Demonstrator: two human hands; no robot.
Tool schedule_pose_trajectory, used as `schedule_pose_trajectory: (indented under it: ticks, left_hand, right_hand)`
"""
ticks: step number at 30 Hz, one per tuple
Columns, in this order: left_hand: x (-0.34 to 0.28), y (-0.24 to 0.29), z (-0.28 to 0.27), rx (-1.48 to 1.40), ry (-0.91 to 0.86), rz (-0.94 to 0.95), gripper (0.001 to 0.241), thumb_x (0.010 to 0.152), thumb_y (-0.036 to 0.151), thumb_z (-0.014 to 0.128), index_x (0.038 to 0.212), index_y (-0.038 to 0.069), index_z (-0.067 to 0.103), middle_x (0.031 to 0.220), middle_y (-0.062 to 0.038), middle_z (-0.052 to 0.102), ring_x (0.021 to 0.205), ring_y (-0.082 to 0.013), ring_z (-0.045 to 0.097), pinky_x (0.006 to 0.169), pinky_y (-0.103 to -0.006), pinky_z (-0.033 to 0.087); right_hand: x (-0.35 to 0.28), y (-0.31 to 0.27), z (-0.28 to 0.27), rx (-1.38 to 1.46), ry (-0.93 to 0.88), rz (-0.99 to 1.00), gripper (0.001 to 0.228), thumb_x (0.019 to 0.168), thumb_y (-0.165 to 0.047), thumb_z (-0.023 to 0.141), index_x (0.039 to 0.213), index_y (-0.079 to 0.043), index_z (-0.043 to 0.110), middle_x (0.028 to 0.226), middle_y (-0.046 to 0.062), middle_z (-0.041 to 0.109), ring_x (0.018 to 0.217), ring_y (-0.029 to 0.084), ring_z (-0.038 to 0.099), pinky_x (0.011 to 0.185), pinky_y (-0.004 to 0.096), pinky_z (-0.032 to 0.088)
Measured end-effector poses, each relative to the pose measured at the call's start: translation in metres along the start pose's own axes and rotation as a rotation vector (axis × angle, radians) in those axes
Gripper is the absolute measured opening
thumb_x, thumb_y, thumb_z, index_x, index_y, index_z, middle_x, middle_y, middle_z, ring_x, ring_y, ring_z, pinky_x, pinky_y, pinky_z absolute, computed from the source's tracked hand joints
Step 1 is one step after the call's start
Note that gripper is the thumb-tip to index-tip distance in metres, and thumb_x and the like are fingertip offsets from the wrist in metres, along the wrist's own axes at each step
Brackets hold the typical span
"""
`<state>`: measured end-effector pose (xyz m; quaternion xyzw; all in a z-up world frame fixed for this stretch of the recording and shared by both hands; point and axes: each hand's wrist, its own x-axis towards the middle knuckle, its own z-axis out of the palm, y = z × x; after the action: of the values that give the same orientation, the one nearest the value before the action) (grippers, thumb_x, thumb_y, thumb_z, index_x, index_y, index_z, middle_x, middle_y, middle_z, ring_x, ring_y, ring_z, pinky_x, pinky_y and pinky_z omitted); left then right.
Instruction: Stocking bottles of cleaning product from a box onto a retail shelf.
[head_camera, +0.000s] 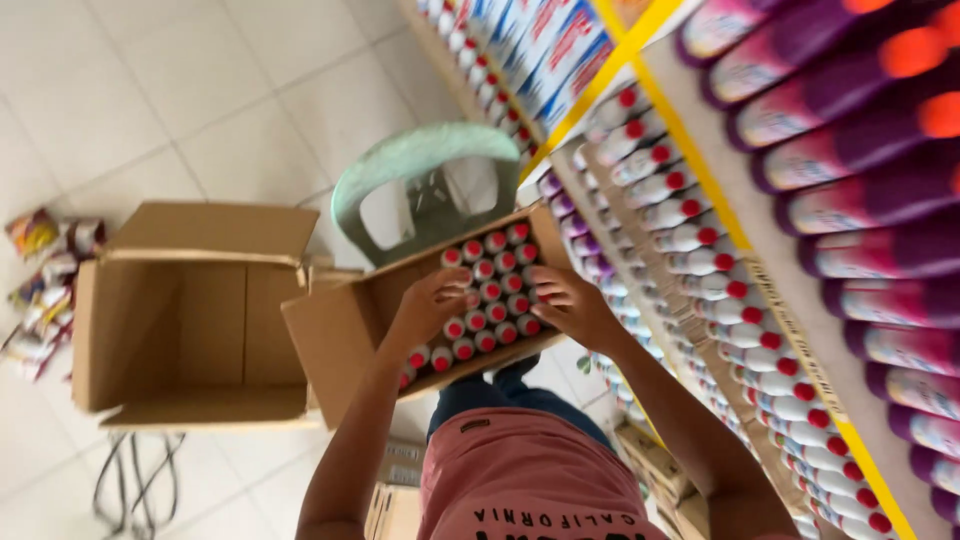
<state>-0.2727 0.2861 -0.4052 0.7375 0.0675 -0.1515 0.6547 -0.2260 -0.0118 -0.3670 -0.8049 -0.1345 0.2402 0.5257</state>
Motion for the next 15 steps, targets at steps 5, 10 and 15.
schedule_pose_trajectory:
  ticks: [5,10,15]
  left_hand:
    - [0.006,-0.203,-0.018,-0.014,0.088,-0.201,0.058,0.083,0.02,0.085,0.134,0.005,0.062,0.125,-0.015,0.072,0.108,-0.0215,0.073,0.089,-0.0333,0.059]
    - [-0.017,-0.353,-0.016,0.404,0.15,-0.358,0.057,0.082,0.009,0.077,0.137,0.005,0.061,0.122,-0.02,0.073,0.11,-0.0334,0.072,0.092,-0.0413,0.057]
    - [-0.005,-0.39,-0.018,0.68,0.089,-0.516,0.062,0.086,0.008,0.071,0.146,0.01,0.054,0.119,-0.022,0.071,0.107,-0.0398,0.07,0.092,-0.0472,0.056]
  right_hand:
    - [0.037,0.117,0.12,0.075,-0.226,0.111,0.063,0.09,-0.013,0.076,0.146,-0.004,0.049,0.143,0.016,0.059,0.124,0.028,0.065,0.099,0.041,0.057]
    - [0.054,0.236,0.243,0.311,-0.381,0.269,0.063,0.086,-0.004,0.075,0.144,-0.004,0.051,0.141,0.017,0.062,0.126,0.03,0.066,0.099,0.041,0.06]
    - [0.111,0.206,0.281,0.031,-0.469,0.379,0.061,0.094,0.0,0.06,0.152,-0.009,0.047,0.138,0.02,0.063,0.114,0.032,0.066,0.092,0.039,0.055]
